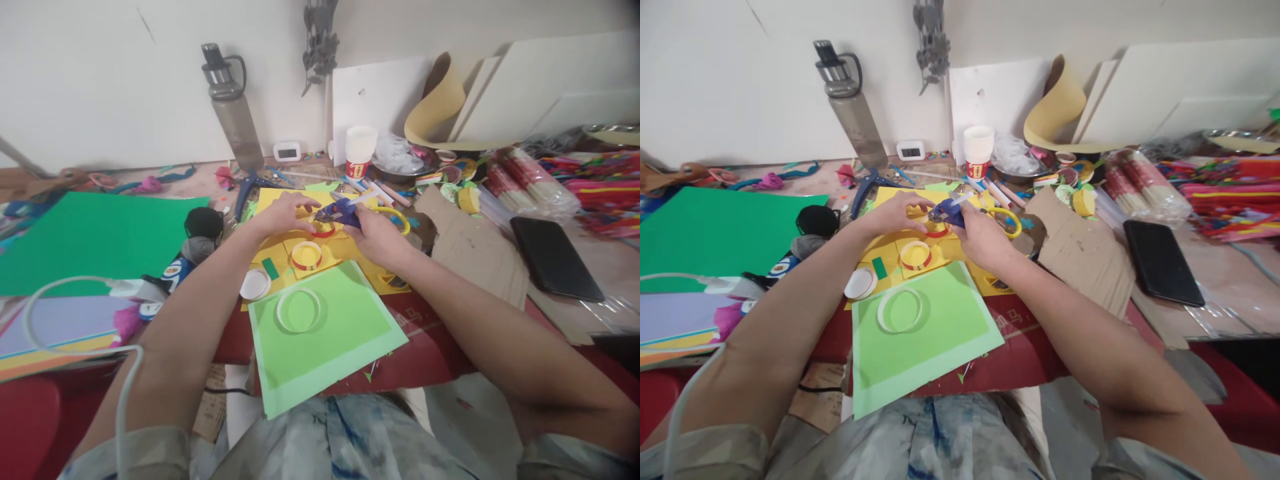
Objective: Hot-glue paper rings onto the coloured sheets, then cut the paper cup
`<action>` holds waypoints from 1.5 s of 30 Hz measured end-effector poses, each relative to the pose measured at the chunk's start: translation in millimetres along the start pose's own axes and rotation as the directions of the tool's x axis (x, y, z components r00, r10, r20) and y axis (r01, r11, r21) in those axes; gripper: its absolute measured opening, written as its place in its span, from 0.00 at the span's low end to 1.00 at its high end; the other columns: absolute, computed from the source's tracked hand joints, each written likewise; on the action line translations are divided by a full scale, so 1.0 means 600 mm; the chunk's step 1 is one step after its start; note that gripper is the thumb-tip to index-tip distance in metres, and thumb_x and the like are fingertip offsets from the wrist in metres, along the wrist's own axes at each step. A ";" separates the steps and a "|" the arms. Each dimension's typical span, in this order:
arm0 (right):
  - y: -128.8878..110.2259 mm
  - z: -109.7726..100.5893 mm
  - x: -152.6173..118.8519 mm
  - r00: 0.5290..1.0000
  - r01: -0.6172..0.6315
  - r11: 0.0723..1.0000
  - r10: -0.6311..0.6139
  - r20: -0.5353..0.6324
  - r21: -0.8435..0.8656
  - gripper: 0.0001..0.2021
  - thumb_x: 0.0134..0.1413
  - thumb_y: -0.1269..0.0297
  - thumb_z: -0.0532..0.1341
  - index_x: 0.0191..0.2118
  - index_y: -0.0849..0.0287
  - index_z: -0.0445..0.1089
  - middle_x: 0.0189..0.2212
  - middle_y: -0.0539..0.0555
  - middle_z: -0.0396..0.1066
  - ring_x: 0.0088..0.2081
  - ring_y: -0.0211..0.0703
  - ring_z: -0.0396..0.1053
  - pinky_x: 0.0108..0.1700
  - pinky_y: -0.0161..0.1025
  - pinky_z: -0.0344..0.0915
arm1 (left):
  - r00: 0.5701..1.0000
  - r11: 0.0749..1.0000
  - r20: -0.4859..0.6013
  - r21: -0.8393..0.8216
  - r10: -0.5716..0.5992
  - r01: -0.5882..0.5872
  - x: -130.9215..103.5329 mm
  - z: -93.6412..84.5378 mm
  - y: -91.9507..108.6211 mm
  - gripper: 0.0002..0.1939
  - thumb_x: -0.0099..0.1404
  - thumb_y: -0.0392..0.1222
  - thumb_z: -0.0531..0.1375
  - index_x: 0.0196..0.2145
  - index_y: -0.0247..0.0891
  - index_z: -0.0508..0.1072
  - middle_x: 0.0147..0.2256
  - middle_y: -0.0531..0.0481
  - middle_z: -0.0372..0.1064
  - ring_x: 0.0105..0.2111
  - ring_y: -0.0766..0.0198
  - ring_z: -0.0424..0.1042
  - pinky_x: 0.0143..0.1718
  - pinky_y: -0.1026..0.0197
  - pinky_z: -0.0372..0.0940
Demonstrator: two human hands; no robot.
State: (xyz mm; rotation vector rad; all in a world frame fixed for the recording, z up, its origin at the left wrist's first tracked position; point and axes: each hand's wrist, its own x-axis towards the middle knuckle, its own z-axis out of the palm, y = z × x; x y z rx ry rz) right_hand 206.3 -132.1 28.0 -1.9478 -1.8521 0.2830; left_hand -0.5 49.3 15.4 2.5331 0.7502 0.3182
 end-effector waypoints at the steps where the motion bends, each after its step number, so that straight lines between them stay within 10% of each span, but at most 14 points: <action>1: 0.001 0.000 0.000 1.000 -0.004 1.000 0.004 -0.002 0.002 0.17 0.69 0.66 0.57 0.59 0.66 0.69 0.54 0.72 0.79 0.56 0.65 0.77 0.54 0.52 0.71 | 1.000 1.000 -0.007 -0.012 0.006 -0.006 0.000 0.001 -0.001 0.35 0.52 0.59 0.75 0.55 0.43 0.83 0.51 0.44 0.80 0.54 0.48 0.73 0.61 0.49 0.64; 45: -0.010 0.005 0.012 0.997 -0.069 0.997 0.070 0.014 -0.043 0.17 0.70 0.66 0.58 0.60 0.66 0.70 0.53 0.71 0.80 0.55 0.65 0.78 0.54 0.52 0.70 | 0.999 0.999 -0.015 0.016 -0.037 0.037 -0.008 -0.001 0.012 0.29 0.53 0.59 0.75 0.48 0.42 0.85 0.49 0.44 0.81 0.54 0.47 0.74 0.62 0.47 0.65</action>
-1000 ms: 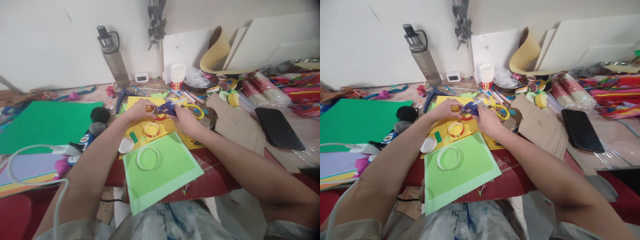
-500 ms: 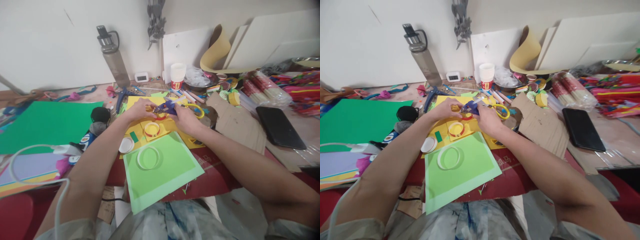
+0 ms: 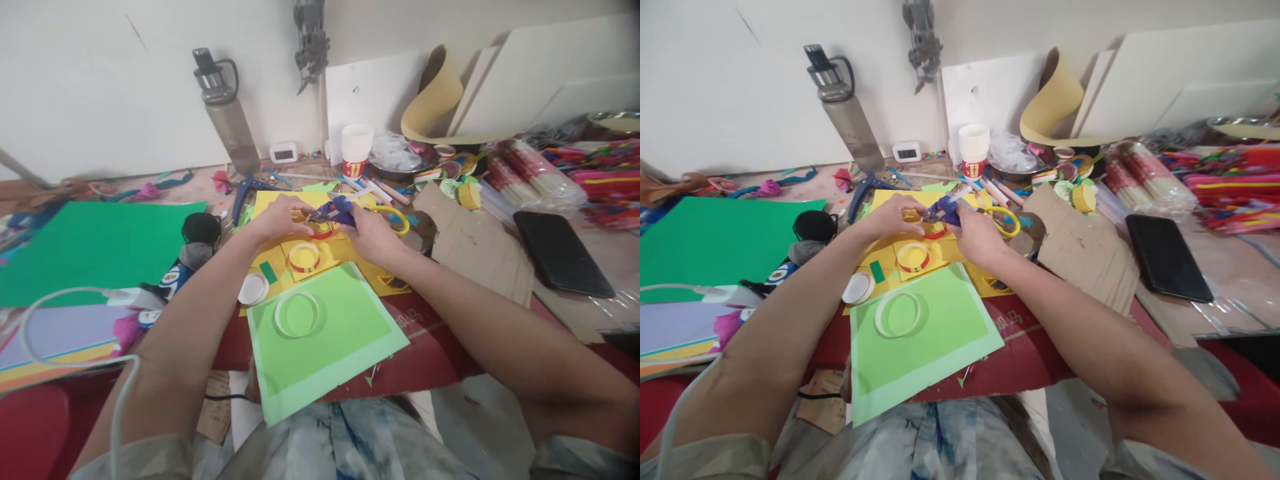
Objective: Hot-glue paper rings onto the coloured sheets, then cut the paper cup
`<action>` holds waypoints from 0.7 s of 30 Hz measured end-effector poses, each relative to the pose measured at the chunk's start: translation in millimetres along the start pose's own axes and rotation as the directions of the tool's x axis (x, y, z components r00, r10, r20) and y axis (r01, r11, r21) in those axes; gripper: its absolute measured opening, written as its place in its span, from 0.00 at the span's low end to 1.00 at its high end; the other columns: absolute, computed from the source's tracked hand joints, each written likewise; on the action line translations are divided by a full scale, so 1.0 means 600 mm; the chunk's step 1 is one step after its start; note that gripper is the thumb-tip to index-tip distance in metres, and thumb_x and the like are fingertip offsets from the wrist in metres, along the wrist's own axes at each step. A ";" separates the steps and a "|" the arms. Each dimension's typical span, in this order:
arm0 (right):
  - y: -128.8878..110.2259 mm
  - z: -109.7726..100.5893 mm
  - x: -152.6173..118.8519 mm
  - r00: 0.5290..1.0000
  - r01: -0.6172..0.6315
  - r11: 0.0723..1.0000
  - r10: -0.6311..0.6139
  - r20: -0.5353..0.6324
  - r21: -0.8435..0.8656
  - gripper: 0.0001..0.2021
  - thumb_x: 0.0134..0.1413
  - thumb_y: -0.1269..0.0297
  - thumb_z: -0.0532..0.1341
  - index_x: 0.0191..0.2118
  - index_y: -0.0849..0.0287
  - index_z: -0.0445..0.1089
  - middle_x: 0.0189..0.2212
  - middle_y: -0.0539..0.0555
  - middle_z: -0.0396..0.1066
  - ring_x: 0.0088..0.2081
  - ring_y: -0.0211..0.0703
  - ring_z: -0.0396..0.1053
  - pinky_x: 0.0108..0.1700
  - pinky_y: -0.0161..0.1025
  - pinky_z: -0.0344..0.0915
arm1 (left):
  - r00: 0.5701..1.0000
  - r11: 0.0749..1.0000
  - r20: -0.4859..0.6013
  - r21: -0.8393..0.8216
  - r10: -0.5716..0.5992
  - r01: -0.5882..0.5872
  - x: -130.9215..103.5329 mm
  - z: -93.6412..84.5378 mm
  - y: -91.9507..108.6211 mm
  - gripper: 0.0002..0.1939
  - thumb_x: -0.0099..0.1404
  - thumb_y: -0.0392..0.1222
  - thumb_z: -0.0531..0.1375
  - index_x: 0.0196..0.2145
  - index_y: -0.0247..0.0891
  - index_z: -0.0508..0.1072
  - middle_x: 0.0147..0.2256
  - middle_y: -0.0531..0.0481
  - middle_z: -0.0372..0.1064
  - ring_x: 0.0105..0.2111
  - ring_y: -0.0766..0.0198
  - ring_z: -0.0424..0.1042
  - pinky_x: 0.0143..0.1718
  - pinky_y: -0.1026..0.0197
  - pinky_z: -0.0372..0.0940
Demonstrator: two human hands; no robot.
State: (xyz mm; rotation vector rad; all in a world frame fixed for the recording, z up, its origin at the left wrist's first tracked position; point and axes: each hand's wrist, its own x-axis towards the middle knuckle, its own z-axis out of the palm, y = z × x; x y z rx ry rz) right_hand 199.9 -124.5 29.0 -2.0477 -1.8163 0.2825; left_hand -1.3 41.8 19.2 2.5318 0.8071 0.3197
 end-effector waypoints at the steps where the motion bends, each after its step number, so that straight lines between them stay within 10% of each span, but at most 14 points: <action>1: 0.001 0.002 -0.001 1.000 0.005 1.000 -0.005 -0.018 -0.022 0.16 0.70 0.66 0.58 0.59 0.66 0.70 0.53 0.71 0.80 0.54 0.65 0.78 0.55 0.53 0.70 | 1.000 1.000 -0.002 0.004 -0.003 0.003 0.000 0.000 0.001 0.29 0.53 0.59 0.76 0.48 0.41 0.85 0.49 0.44 0.81 0.54 0.47 0.74 0.62 0.48 0.65; 21: 0.002 -0.011 -0.007 1.000 0.013 0.998 -0.014 -0.026 -0.059 0.16 0.70 0.66 0.57 0.59 0.64 0.69 0.52 0.70 0.80 0.53 0.66 0.78 0.53 0.52 0.69 | 1.000 1.000 0.002 -0.017 0.006 -0.006 -0.001 -0.001 -0.005 0.31 0.52 0.59 0.76 0.50 0.41 0.84 0.51 0.43 0.80 0.56 0.46 0.72 0.65 0.45 0.62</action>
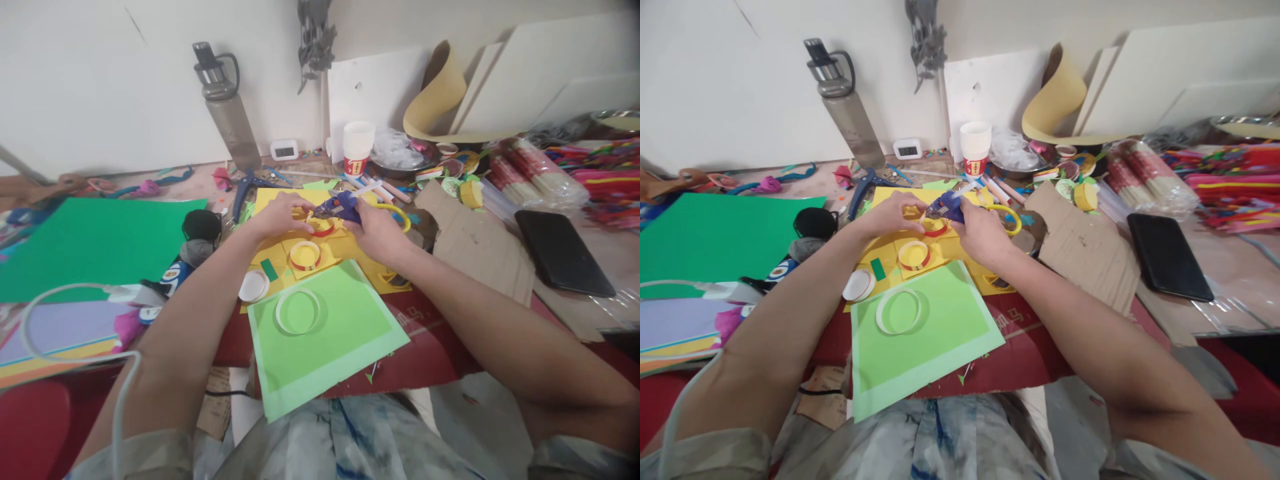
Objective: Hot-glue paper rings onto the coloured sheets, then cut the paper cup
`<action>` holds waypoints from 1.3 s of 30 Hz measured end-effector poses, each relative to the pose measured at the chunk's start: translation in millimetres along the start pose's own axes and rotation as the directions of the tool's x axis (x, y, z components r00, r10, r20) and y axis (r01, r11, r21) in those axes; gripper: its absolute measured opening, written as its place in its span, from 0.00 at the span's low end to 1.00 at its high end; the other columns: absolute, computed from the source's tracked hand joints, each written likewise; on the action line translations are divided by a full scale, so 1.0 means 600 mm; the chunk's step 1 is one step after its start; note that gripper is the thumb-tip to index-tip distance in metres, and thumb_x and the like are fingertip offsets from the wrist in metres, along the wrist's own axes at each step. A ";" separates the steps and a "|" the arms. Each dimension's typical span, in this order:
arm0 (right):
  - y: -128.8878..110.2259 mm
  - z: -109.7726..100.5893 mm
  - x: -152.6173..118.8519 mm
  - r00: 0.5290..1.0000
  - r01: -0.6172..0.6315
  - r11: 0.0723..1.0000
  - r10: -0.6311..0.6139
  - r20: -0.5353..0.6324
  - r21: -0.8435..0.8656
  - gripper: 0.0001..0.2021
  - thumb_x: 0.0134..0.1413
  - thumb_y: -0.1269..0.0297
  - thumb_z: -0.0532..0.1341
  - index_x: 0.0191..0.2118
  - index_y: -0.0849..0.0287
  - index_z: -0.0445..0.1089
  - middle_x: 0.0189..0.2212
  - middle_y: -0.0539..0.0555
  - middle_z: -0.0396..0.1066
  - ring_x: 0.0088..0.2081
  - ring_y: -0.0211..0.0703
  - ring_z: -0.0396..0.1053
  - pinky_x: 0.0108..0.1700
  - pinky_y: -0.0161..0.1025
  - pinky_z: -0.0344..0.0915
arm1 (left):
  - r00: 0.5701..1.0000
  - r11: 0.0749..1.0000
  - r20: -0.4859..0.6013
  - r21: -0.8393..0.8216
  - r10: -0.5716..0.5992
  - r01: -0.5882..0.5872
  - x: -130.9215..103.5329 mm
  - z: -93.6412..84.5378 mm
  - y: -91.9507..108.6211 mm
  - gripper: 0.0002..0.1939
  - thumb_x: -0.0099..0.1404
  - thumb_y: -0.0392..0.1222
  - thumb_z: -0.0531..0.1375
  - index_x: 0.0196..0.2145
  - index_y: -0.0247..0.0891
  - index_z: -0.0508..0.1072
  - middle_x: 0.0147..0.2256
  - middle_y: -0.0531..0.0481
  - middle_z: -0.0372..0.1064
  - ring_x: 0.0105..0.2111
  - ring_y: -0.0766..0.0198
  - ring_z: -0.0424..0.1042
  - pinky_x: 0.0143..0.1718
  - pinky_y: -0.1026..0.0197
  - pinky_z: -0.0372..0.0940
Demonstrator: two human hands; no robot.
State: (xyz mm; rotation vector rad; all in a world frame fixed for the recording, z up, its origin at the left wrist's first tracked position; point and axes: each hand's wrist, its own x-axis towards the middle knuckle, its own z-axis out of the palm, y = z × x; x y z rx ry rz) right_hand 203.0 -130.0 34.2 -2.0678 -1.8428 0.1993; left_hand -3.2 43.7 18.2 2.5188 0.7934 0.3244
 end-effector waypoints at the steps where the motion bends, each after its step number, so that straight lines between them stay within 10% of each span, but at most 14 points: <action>1: 0.000 -0.001 0.000 1.000 -0.008 1.000 0.008 -0.003 -0.007 0.16 0.70 0.66 0.57 0.59 0.64 0.69 0.52 0.70 0.81 0.53 0.65 0.78 0.53 0.51 0.69 | 1.000 1.000 0.008 0.004 -0.001 0.001 -0.001 -0.002 -0.001 0.32 0.52 0.59 0.76 0.52 0.42 0.83 0.53 0.43 0.79 0.57 0.46 0.72 0.66 0.45 0.62; 14: -0.008 0.002 -0.004 0.999 0.033 0.999 -0.033 0.042 -0.012 0.16 0.70 0.67 0.58 0.58 0.66 0.69 0.52 0.72 0.80 0.53 0.66 0.78 0.53 0.52 0.70 | 1.000 0.998 0.009 0.056 0.029 -0.029 0.005 0.003 -0.023 0.27 0.55 0.63 0.74 0.47 0.43 0.86 0.49 0.42 0.79 0.55 0.44 0.70 0.65 0.41 0.60; 24: 0.002 -0.018 -0.006 1.000 -0.006 0.999 0.007 0.029 -0.051 0.19 0.71 0.64 0.56 0.61 0.67 0.67 0.53 0.73 0.79 0.54 0.69 0.78 0.51 0.51 0.70 | 0.984 0.989 0.175 0.134 0.041 -0.065 -0.005 -0.017 -0.030 0.47 0.52 0.68 0.74 0.65 0.47 0.77 0.67 0.40 0.68 0.69 0.40 0.63 0.72 0.43 0.54; 29: 0.001 -0.022 -0.007 0.999 -0.016 0.995 0.019 0.035 -0.094 0.20 0.71 0.63 0.56 0.62 0.67 0.67 0.53 0.73 0.79 0.53 0.68 0.78 0.51 0.51 0.70 | 0.976 0.968 0.215 0.237 0.031 -0.083 -0.004 -0.024 -0.013 0.47 0.51 0.71 0.72 0.62 0.41 0.79 0.58 0.38 0.72 0.61 0.42 0.70 0.65 0.49 0.62; 39: 0.000 -0.029 -0.005 1.000 0.000 0.998 0.000 -0.002 -0.057 0.22 0.69 0.63 0.55 0.63 0.69 0.67 0.54 0.74 0.78 0.53 0.69 0.77 0.53 0.55 0.71 | 0.925 0.795 0.119 0.557 -0.362 0.239 -0.017 -0.030 0.059 0.41 0.57 0.70 0.68 0.59 0.38 0.77 0.52 0.37 0.79 0.50 0.42 0.78 0.42 0.55 0.65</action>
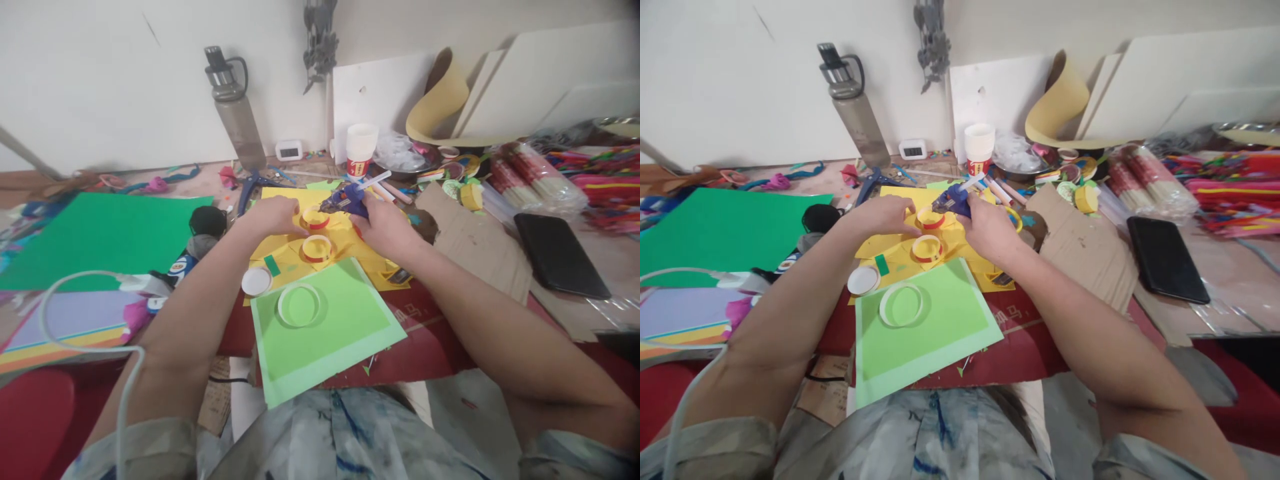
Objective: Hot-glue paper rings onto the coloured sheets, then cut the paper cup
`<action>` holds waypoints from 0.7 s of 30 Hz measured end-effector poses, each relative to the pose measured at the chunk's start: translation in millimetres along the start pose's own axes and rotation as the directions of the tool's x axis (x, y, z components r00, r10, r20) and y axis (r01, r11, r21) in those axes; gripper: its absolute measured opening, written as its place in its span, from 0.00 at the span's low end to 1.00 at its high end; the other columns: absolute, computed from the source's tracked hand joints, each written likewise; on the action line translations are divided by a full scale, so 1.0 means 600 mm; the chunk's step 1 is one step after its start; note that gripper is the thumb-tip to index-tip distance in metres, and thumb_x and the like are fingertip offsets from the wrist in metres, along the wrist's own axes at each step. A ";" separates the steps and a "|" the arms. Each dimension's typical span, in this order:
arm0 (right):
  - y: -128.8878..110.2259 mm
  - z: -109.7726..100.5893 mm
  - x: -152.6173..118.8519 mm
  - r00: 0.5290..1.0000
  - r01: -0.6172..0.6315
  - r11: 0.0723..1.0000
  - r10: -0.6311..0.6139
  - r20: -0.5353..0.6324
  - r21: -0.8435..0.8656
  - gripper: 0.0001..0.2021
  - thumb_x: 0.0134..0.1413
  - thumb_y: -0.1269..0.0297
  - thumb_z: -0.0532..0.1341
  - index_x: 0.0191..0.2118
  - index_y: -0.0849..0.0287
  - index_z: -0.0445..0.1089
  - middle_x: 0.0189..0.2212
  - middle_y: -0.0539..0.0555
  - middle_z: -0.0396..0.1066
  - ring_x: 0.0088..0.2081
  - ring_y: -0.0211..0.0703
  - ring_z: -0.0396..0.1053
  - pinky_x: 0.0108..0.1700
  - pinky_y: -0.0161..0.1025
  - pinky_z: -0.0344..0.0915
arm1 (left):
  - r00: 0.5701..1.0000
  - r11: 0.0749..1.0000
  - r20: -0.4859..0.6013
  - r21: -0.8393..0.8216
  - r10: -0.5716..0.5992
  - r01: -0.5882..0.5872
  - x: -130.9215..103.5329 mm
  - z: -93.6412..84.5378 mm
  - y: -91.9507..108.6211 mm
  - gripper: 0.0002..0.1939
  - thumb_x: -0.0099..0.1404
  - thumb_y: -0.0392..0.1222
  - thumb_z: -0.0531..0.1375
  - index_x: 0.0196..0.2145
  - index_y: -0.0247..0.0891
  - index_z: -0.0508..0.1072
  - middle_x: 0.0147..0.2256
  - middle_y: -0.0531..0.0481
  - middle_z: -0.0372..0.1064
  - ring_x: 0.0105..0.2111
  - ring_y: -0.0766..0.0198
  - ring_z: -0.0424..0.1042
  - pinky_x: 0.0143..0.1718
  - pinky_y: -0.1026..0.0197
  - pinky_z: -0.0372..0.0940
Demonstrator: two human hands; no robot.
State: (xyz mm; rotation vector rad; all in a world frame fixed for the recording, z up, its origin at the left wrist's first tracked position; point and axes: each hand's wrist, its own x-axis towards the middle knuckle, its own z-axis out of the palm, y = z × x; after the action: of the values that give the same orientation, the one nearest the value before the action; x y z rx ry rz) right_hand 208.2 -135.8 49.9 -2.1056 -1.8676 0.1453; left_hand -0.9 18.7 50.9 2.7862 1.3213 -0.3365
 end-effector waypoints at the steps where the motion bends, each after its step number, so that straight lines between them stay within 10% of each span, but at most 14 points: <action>1: 0.000 0.000 0.000 1.000 0.000 1.000 0.000 -0.005 0.004 0.23 0.69 0.63 0.55 0.64 0.69 0.67 0.54 0.74 0.78 0.53 0.69 0.77 0.53 0.55 0.71 | 0.999 0.999 -0.004 0.037 -0.032 0.032 -0.004 -0.002 0.007 0.41 0.58 0.72 0.67 0.56 0.37 0.79 0.51 0.35 0.80 0.50 0.41 0.78 0.41 0.55 0.65; 9: 0.005 0.011 0.004 0.998 0.052 0.996 -0.050 -0.035 0.072 0.21 0.68 0.63 0.55 0.61 0.67 0.68 0.51 0.73 0.80 0.51 0.69 0.77 0.51 0.56 0.71 | 0.965 0.983 0.263 -0.181 0.007 0.042 -0.021 -0.042 -0.001 0.21 0.57 0.62 0.70 0.25 0.39 0.81 0.28 0.44 0.81 0.34 0.53 0.80 0.37 0.59 0.67; 15: -0.001 0.016 0.002 1.000 0.021 0.998 -0.020 -0.015 0.066 0.23 0.69 0.63 0.56 0.64 0.67 0.66 0.50 0.71 0.80 0.51 0.66 0.78 0.51 0.53 0.71 | 0.961 0.869 -0.216 -0.425 0.172 -0.251 0.010 -0.001 -0.063 0.36 0.58 0.62 0.69 0.58 0.39 0.81 0.53 0.42 0.80 0.50 0.53 0.78 0.53 0.56 0.70; 21: -0.008 0.014 -0.001 1.000 0.000 0.997 -0.001 0.009 0.082 0.23 0.71 0.63 0.56 0.66 0.67 0.65 0.55 0.71 0.79 0.54 0.65 0.78 0.53 0.51 0.71 | 0.891 0.785 -0.338 -0.443 0.302 -0.434 0.044 0.044 -0.075 0.35 0.57 0.66 0.70 0.53 0.39 0.85 0.50 0.41 0.79 0.53 0.50 0.75 0.62 0.51 0.66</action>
State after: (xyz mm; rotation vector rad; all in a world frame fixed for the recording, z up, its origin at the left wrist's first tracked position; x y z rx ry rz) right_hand 201.4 -134.4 43.4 -2.0532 -1.8357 0.2276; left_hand -24.1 63.9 22.1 2.5769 0.6994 0.3498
